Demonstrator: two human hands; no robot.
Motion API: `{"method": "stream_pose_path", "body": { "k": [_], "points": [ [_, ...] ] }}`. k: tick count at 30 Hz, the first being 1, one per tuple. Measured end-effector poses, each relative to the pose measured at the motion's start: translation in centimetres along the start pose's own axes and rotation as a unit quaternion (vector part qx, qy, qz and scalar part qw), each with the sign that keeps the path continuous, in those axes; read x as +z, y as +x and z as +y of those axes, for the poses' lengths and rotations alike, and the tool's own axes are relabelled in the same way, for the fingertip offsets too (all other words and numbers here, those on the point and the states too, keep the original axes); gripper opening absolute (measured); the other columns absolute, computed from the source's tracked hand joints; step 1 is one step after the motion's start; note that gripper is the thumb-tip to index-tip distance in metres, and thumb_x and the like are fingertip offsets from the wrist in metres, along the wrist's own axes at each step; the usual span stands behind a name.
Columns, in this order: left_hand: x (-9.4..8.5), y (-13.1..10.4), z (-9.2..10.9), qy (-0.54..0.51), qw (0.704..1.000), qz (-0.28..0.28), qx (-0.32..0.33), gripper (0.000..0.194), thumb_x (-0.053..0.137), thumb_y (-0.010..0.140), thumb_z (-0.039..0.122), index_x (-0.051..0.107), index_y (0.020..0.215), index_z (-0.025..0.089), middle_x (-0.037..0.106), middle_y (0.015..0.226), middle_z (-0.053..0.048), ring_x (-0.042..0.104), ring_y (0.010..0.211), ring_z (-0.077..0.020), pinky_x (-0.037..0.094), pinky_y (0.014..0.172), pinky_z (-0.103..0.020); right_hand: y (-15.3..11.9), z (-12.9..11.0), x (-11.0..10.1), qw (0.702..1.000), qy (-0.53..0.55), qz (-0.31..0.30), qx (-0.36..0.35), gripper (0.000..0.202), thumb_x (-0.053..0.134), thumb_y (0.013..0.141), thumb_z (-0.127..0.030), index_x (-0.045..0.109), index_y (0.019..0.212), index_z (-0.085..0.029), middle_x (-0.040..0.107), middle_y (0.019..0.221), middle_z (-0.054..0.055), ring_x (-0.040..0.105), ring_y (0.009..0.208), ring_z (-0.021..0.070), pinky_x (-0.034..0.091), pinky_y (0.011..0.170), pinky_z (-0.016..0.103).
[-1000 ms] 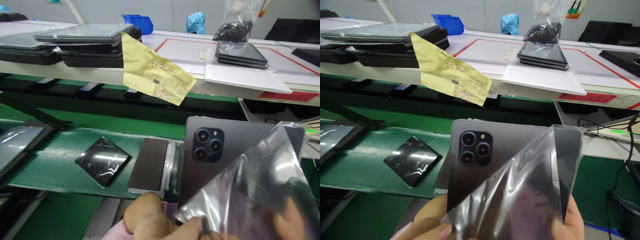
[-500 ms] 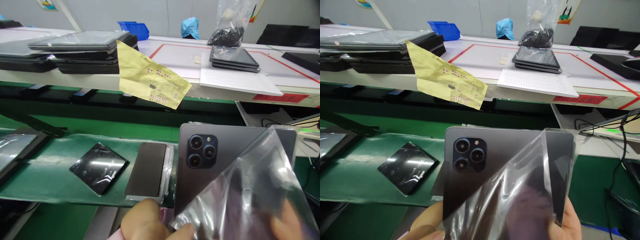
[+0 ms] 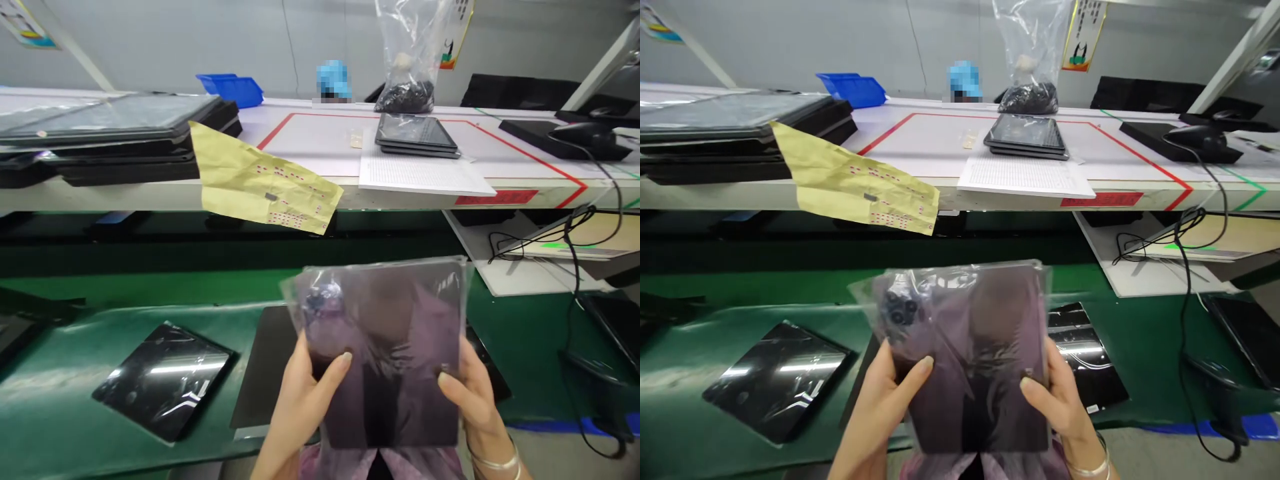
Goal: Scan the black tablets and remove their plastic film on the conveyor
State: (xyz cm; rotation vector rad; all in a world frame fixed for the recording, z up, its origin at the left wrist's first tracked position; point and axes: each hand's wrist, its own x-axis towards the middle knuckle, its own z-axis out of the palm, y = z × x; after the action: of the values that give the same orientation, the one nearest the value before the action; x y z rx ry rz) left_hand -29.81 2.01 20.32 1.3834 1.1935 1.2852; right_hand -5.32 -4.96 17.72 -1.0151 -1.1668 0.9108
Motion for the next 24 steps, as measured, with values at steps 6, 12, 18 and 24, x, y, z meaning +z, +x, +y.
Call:
{"method": "stream_pose_path", "body": {
  "k": [6, 12, 18, 24],
  "points": [
    [0.6, -0.6, -3.3, -0.124, 0.976, 0.057, 0.167, 0.022, 0.075, 0.075, 0.041, 0.066, 0.080, 0.022, 0.072, 0.072, -0.002, 0.069, 0.068, -0.0180, 0.059, 0.066, -0.030, 2.5, -1.8, 2.3, 0.978, 0.003, -0.069, -0.195, 0.049, 0.048, 0.094, -0.014, 0.047, 0.141, -0.029, 0.068, 0.112, 0.006, 0.063, 0.107, 0.0181, 0.057, 0.087, 0.033],
    [0.2, -0.1, -3.3, -0.170, 0.954, 0.035, 0.242, 0.022, 0.062, 0.085, 0.045, 0.070, 0.092, 0.025, 0.075, 0.083, -0.003, 0.070, 0.079, -0.0178, 0.057, 0.079, -0.032, 3.6, -3.0, 4.5, 0.939, 0.021, -0.100, -0.329, 0.049, 0.053, 0.088, -0.005, 0.051, 0.136, -0.017, 0.070, 0.106, 0.011, 0.067, 0.096, 0.0213, 0.056, 0.076, 0.038],
    [0.3, -0.2, -2.9, -0.182, 0.946, 0.027, 0.266, 0.020, 0.065, 0.085, 0.042, 0.071, 0.093, 0.025, 0.075, 0.082, -0.002, 0.070, 0.075, -0.0162, 0.057, 0.077, -0.028, 3.2, -3.4, 4.4, 0.939, 0.058, -0.102, -0.325, 0.038, 0.051, 0.093, -0.011, 0.055, 0.130, -0.016, 0.070, 0.106, 0.010, 0.068, 0.100, 0.0211, 0.054, 0.077, 0.037],
    [-0.2, -1.7, -3.7, -0.016, 0.979, 0.037, 0.202, 0.028, 0.074, 0.078, 0.040, 0.070, 0.099, 0.022, 0.075, 0.084, -0.004, 0.072, 0.080, -0.0196, 0.061, 0.072, -0.029, 2.7, -2.1, 3.6, 0.974, 0.086, 0.022, -0.209, 0.025, 0.053, 0.093, -0.016, 0.062, 0.116, -0.022, 0.069, 0.098, 0.004, 0.066, 0.089, 0.0149, 0.055, 0.076, 0.029]
  ]
}}
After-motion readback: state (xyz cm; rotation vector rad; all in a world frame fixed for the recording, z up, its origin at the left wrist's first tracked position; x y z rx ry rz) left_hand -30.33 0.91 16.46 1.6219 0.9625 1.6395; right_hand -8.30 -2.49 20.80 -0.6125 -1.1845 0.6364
